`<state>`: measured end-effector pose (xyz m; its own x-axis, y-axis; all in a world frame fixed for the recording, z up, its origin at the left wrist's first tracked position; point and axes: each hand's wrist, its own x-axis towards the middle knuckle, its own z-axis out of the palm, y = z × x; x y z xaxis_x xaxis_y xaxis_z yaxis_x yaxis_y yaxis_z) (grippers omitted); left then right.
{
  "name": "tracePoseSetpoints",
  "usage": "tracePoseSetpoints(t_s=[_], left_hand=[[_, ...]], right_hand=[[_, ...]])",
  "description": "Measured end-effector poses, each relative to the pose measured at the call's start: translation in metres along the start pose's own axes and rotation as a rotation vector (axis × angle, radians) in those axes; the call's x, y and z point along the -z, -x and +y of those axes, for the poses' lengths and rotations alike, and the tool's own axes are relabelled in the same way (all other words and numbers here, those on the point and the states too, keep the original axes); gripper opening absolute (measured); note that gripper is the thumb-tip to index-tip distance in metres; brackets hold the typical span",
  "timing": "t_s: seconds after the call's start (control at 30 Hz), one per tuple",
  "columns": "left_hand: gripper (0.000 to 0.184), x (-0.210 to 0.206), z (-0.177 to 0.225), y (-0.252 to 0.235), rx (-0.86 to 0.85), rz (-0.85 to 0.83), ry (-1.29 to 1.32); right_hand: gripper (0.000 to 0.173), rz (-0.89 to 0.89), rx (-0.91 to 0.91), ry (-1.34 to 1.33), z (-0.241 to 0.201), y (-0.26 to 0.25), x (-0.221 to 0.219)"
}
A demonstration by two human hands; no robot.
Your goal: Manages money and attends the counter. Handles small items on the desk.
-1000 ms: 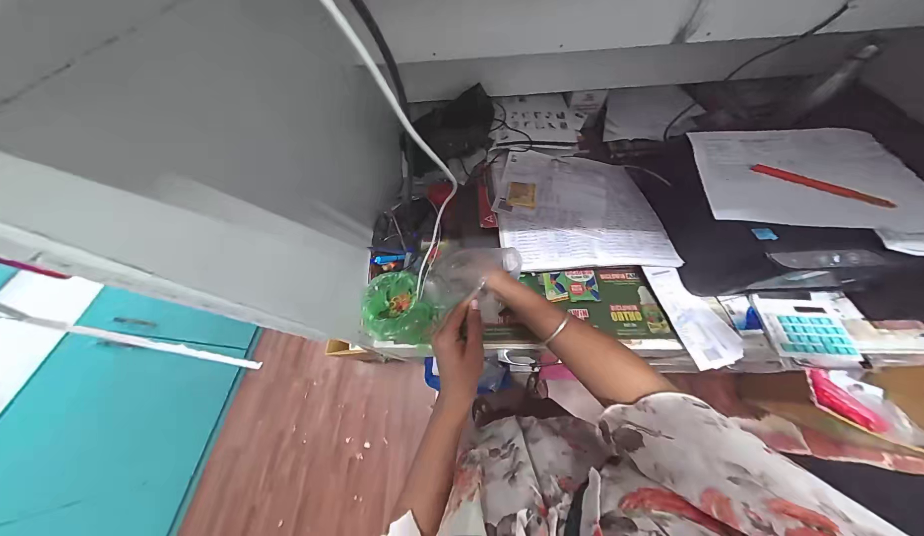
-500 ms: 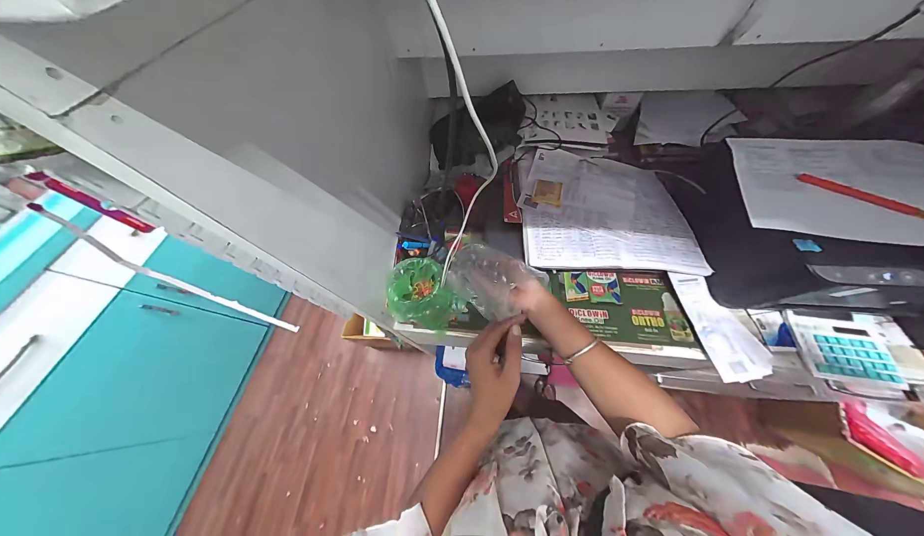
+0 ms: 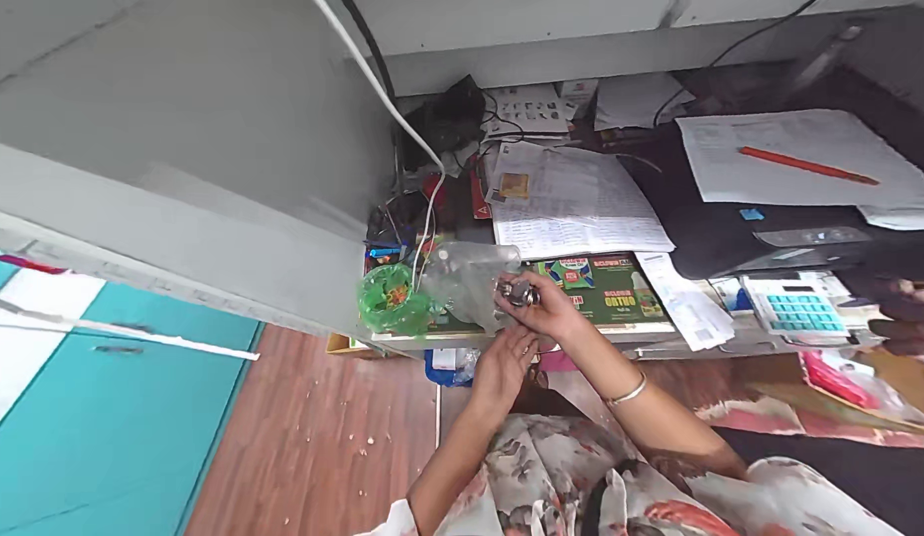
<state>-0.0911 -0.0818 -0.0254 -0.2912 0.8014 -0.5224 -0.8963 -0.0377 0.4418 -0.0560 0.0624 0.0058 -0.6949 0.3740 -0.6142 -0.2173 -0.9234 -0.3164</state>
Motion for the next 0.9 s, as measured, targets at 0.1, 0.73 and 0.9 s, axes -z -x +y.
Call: tracePoseSetpoints(t_s=[0.1, 0.73, 0.9], left_hand=[[0.042, -0.024, 0.007, -0.007, 0.050, 0.019, 0.222], [0.037, -0.051, -0.010, -0.020, 0.162, 0.073, 0.324], [0.032, -0.047, -0.014, -0.022, 0.163, 0.076, 0.272]], right_hand=[[0.026, 0.016, 0.167, 0.218, 0.008, 0.022, 0.001], [0.035, -0.069, 1.136, 0.601, 0.041, 0.045, 0.046], [0.033, -0.022, 1.251, 0.756, 0.047, 0.043, 0.049]])
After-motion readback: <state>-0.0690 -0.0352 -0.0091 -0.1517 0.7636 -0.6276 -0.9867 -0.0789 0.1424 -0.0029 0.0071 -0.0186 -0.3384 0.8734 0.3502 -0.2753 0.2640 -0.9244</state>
